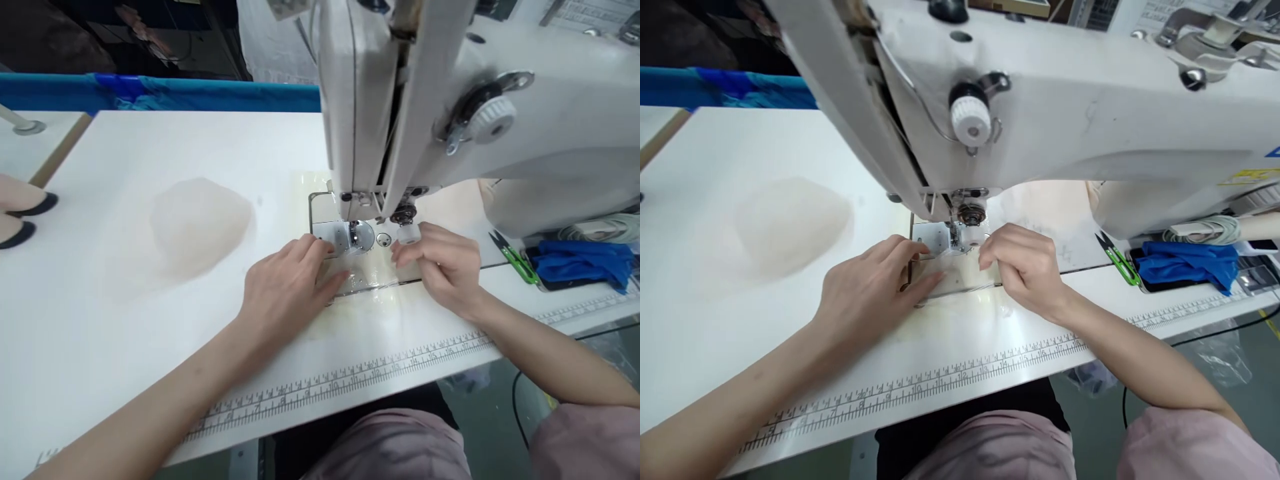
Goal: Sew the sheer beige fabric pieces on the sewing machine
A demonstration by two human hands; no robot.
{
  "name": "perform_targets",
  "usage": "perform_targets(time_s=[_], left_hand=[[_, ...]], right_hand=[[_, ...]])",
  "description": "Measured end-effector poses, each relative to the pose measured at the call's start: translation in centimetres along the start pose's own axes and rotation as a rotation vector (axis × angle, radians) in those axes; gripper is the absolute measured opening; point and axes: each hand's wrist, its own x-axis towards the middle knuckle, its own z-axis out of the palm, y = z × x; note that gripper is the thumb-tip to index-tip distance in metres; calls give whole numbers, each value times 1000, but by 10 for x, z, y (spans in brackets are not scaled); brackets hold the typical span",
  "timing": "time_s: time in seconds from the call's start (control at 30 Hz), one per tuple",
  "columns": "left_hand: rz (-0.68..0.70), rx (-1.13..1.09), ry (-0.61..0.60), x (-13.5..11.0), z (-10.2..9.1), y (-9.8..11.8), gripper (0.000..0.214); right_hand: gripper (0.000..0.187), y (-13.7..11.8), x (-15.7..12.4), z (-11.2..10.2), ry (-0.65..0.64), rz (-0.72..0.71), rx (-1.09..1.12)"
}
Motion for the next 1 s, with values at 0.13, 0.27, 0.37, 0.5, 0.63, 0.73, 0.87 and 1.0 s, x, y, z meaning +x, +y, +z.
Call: perform_targets(time_s=[0.13, 0.27, 0.37, 0.5, 0.63, 0.73, 0.87, 1.0], left_hand=[[-73, -55, -31, 2, 0, 2, 22], [-61, -90, 14, 4, 3, 1, 18], [-18, -122, 65, 4, 6, 0, 15], [53, -211, 158, 1, 6, 0, 16], [167, -459, 229, -1, 1, 2, 16], [151, -616, 144, 0, -3, 4, 18], [133, -711, 23, -1, -4, 7, 25], [31, -647, -13, -2, -4, 13, 31]], right_hand=[[38, -7, 3, -2, 44, 135, 153], [36, -12, 4, 1, 30, 223, 168], [27, -16, 4, 2, -1, 315, 179], [23, -22, 3, 5, -272, 644, 366], [47, -21, 4, 8, -452, 884, 656], [21, -18, 4, 10, -433, 907, 702], [16, -19, 1, 14, -346, 829, 477], [14, -22, -3, 18, -370, 700, 271]])
